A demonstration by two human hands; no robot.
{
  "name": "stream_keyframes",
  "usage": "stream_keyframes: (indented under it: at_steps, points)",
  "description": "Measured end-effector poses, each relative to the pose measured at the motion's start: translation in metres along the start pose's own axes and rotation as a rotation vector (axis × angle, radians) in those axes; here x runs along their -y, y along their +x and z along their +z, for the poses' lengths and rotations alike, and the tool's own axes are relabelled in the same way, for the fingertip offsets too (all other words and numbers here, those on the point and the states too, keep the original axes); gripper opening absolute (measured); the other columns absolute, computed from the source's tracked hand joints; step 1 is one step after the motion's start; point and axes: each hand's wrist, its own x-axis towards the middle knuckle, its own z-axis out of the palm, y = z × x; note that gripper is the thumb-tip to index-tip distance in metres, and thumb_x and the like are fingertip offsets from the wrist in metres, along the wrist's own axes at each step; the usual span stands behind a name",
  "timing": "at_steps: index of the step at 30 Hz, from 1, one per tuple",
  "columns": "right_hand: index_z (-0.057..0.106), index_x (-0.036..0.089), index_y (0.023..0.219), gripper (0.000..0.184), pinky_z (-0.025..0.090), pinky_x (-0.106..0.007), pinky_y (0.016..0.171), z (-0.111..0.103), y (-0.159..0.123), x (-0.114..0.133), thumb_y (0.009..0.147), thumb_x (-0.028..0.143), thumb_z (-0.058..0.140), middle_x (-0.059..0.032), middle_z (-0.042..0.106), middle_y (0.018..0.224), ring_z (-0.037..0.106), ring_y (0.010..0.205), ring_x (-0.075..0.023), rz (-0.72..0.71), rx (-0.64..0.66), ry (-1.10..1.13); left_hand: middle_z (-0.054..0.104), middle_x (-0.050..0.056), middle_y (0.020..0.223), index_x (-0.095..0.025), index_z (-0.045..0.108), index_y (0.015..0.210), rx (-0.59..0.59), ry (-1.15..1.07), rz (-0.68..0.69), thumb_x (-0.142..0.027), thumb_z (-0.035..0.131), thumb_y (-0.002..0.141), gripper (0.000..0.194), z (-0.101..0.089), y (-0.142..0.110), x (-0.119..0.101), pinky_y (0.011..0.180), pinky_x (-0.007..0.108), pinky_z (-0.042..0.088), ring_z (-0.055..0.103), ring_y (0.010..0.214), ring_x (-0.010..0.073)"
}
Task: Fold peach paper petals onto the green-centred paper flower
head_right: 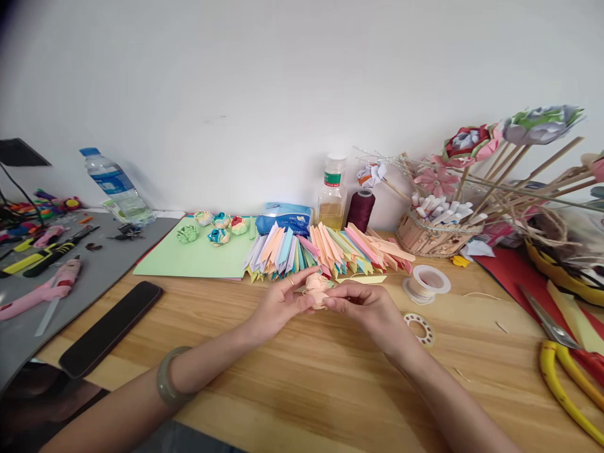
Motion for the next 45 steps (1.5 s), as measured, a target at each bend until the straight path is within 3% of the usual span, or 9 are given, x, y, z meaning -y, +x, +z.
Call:
stream_keyframes:
  at_steps: [3, 6, 9, 17, 24, 31, 38, 45]
  points:
    - [0.069, 0.018, 0.069, 0.019, 0.044, -0.026, 0.066, 0.0, 0.001, 0.001, 0.065, 0.037, 0.067, -0.0022, 0.068, 0.07, 0.058, 0.067, -0.0152, 0.043, -0.025, 0.049, 0.053, 0.007, 0.113, -0.024, 0.048, 0.115, -0.003, -0.07, -0.069, -0.029, 0.065, 0.066, 0.052, 0.0, 0.0, -0.002, 0.059, 0.021, 0.047, 0.057, 0.086, 0.0166]
    - [0.069, 0.018, 0.066, 0.02, 0.044, -0.027, 0.065, 0.0, 0.001, 0.003, 0.064, 0.037, 0.068, -0.0027, 0.068, 0.068, 0.058, 0.065, -0.0153, 0.06, -0.016, 0.076, 0.053, 0.009, 0.113, -0.022, 0.048, 0.113, -0.01, -0.08, -0.141, -0.028, 0.067, 0.064, 0.053, 0.001, -0.001, -0.004, 0.05, 0.02, 0.045, 0.061, 0.074, 0.0155]
    - [0.068, 0.017, 0.065, 0.021, 0.044, -0.028, 0.066, 0.0, 0.001, 0.004, 0.063, 0.038, 0.068, -0.0035, 0.068, 0.068, 0.058, 0.065, -0.016, 0.055, 0.015, 0.083, 0.055, 0.01, 0.109, -0.02, 0.046, 0.113, -0.002, -0.073, -0.166, -0.028, 0.067, 0.063, 0.055, 0.002, 0.0, -0.006, 0.051, 0.02, 0.045, 0.062, 0.065, 0.0128]
    - [0.062, 0.017, 0.058, 0.025, 0.042, -0.024, 0.059, 0.003, 0.001, 0.003, 0.059, 0.04, 0.071, -0.0008, 0.066, 0.061, 0.056, 0.06, -0.0142, 0.073, 0.042, 0.062, 0.054, 0.009, 0.108, -0.017, 0.051, 0.107, -0.022, -0.022, -0.092, -0.025, 0.071, 0.058, 0.053, 0.005, 0.0, -0.005, 0.06, 0.025, 0.047, 0.06, 0.066, 0.0112]
    - [0.067, 0.016, 0.073, 0.026, 0.042, -0.028, 0.069, -0.007, 0.002, 0.003, 0.069, 0.041, 0.062, -0.0053, 0.068, 0.076, 0.058, 0.072, -0.0181, 0.023, 0.14, -0.075, 0.054, 0.009, 0.107, -0.017, 0.051, 0.106, -0.007, -0.081, -0.11, -0.025, 0.072, 0.057, 0.054, 0.002, 0.002, -0.004, 0.063, 0.028, 0.048, 0.061, 0.067, 0.0126]
    - [0.057, 0.017, 0.058, 0.029, 0.036, -0.024, 0.048, 0.004, 0.002, -0.002, 0.061, 0.043, 0.068, 0.0016, 0.056, 0.054, 0.049, 0.052, -0.0125, 0.021, 0.017, -0.157, 0.055, 0.008, 0.106, -0.017, 0.052, 0.103, -0.017, 0.0, -0.038, -0.02, 0.069, 0.059, 0.048, 0.003, 0.001, -0.003, 0.06, 0.021, 0.047, 0.056, 0.072, 0.01]
    - [0.066, 0.018, 0.072, 0.025, 0.042, -0.029, 0.065, -0.002, 0.003, 0.002, 0.07, 0.042, 0.061, -0.0041, 0.065, 0.074, 0.057, 0.07, -0.0181, -0.064, 0.065, -0.176, 0.055, 0.008, 0.105, -0.018, 0.048, 0.103, -0.038, 0.014, -0.077, -0.023, 0.068, 0.06, 0.048, 0.001, 0.002, -0.004, 0.058, 0.023, 0.046, 0.06, 0.071, 0.0124]
    - [0.051, 0.018, 0.06, 0.028, 0.035, -0.023, 0.047, 0.008, 0.005, -0.01, 0.064, 0.041, 0.067, 0.0028, 0.052, 0.056, 0.046, 0.052, -0.0116, -0.042, -0.023, -0.247, 0.052, 0.007, 0.107, -0.019, 0.05, 0.101, -0.051, 0.067, 0.006, -0.021, 0.067, 0.061, 0.044, 0.002, 0.001, -0.001, 0.068, 0.026, 0.046, 0.056, 0.081, 0.0145]
